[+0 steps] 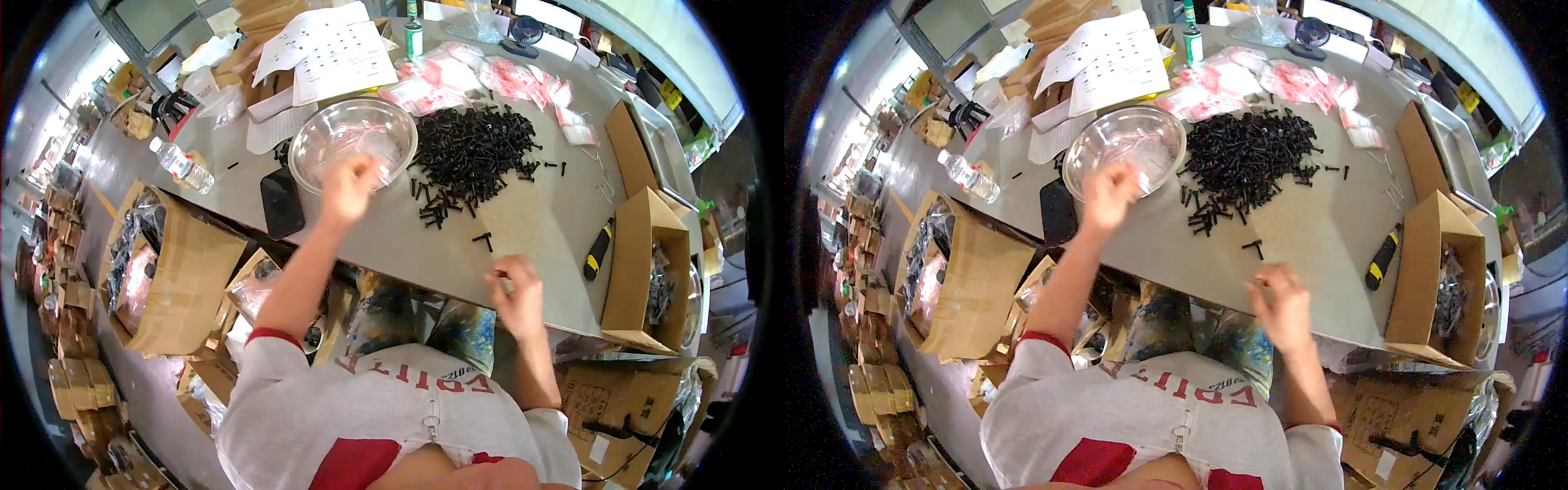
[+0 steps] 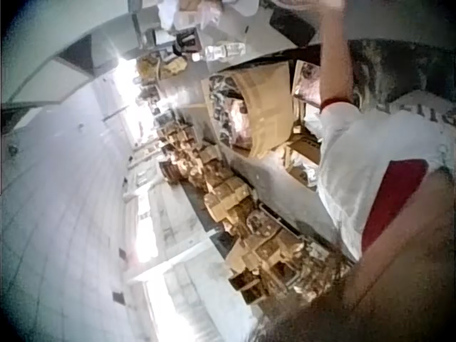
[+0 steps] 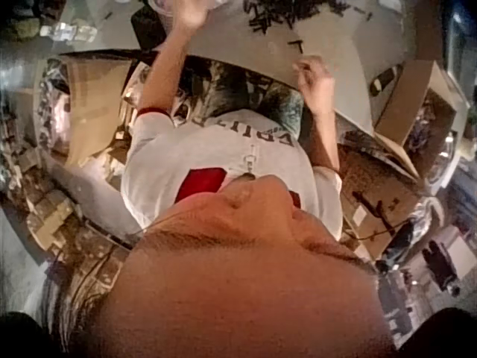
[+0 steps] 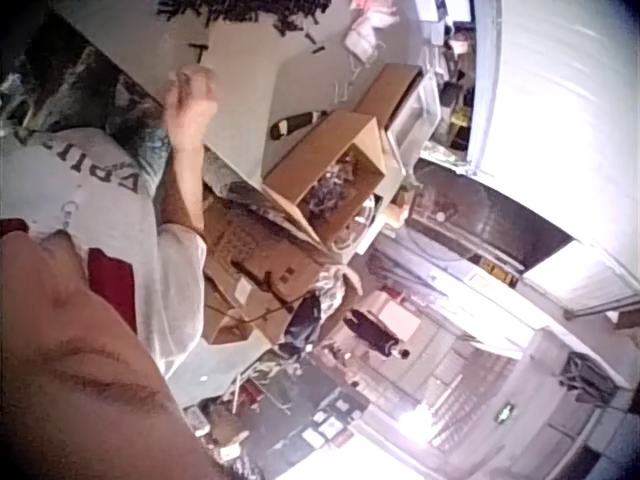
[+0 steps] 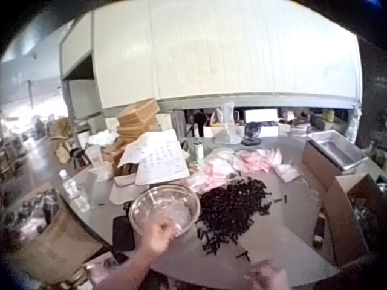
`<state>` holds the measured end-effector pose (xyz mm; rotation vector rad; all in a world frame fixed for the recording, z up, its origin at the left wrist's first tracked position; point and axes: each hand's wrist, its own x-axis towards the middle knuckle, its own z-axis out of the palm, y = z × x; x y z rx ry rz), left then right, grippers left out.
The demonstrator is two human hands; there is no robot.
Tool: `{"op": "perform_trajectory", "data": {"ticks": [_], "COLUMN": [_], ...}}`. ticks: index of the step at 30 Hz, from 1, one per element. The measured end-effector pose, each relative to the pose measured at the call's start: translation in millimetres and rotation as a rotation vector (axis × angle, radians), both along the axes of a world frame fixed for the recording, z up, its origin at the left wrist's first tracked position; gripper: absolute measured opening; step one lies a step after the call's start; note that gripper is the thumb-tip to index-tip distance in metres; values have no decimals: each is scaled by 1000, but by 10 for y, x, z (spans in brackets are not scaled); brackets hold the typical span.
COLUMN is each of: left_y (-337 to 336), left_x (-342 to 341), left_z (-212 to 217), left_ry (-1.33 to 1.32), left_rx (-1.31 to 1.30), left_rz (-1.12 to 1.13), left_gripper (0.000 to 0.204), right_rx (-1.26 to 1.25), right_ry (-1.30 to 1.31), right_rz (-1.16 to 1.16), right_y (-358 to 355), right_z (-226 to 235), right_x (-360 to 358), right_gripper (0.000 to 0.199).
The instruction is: Manually counting and packaging small black plastic components into clear plastic bags.
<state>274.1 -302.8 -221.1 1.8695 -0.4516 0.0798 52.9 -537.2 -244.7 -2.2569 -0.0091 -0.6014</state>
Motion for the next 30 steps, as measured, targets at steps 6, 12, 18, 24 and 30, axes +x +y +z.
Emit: {"op": "perform_trajectory", "data": {"ticks": [6,12,18,24,30], "left_y": [-331,-313,-196,22,170], "left_x": [-1040,-1066,-1073,-1090,-920], "left_z": [-441,-703,-738,-651,-593], "left_ry": [471,510,492,523,402], "left_rx": [-485,-474,-442,-413,150], "left_rz": [-246,-200,-265,-87,29], "left_gripper": [18,17,17,20,26], "right_rx": [-15,498,626,556,758], "right_ry": [-119,21,159,70,8], "right_rz": [125,-31,-84,-235,-113], "right_y": [499,464,515,400,317], "right_z": [33,-482,-435,-406,-287], "right_x": [231,520,697,689,550], "right_gripper": [29,42,45,35,37]}}
